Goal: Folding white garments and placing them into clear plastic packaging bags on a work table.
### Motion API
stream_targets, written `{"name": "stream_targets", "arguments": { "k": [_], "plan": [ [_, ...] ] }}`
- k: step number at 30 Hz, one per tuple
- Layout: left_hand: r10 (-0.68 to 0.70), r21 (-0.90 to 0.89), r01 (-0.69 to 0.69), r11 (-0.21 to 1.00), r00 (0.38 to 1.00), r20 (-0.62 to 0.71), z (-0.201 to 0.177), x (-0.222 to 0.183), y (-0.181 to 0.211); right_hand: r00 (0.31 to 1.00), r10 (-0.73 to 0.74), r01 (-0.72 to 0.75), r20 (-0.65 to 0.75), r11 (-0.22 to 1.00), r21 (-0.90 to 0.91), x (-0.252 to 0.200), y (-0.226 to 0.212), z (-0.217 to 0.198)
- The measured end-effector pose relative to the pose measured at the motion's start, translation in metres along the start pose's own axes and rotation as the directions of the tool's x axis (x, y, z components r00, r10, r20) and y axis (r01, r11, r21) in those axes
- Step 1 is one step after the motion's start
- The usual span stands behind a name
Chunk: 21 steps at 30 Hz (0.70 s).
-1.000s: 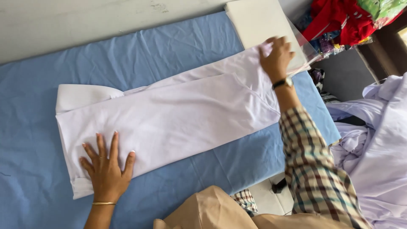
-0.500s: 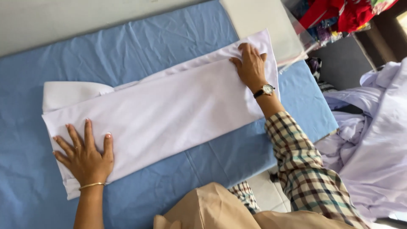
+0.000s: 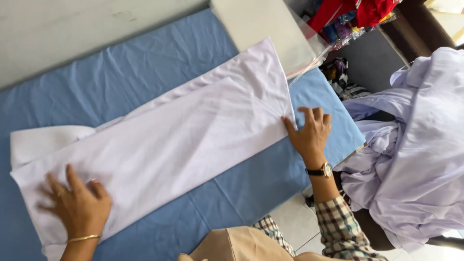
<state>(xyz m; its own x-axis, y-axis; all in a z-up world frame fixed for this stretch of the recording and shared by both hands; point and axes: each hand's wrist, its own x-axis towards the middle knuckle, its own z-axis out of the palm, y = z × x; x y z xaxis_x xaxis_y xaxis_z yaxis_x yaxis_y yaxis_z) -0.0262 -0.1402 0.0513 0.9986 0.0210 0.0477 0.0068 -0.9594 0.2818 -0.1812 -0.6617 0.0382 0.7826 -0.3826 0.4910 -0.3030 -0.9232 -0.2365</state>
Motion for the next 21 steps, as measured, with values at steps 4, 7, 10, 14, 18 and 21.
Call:
{"name": "stream_targets", "arguments": {
  "k": [4,7,10,14,18,21],
  "plan": [
    [0.522,-0.269,-0.577,0.771,0.815,-0.252,0.002,0.023,0.15,0.89,0.365,-0.368,0.274,0.929,-0.044,-0.015,-0.004,0.006],
    [0.46,-0.603,-0.421,0.678,0.883,-0.098,0.081,0.081,0.283,0.83,0.459,-0.463,0.317,0.884,-0.066,-0.009,0.003,0.014],
    [0.388,-0.63,-0.223,0.744,0.912,0.136,0.167,0.114,0.418,0.776,0.524,-0.528,0.351,0.844,-0.09,-0.011,0.009,0.016],
    [0.336,-0.412,-0.182,0.893,0.878,0.34,0.167,0.106,0.495,0.805,0.51,-0.513,0.304,0.855,-0.075,-0.019,0.009,0.019],
    [0.433,-0.291,-0.363,0.885,0.87,0.235,0.227,0.13,0.502,0.904,0.392,-0.418,0.17,0.894,0.161,-0.01,-0.011,0.007],
    [0.388,-0.398,-0.259,0.88,0.875,0.289,0.207,0.138,0.473,0.988,0.155,-0.15,0.027,0.876,0.458,-0.001,-0.037,-0.008]
  ]
}}
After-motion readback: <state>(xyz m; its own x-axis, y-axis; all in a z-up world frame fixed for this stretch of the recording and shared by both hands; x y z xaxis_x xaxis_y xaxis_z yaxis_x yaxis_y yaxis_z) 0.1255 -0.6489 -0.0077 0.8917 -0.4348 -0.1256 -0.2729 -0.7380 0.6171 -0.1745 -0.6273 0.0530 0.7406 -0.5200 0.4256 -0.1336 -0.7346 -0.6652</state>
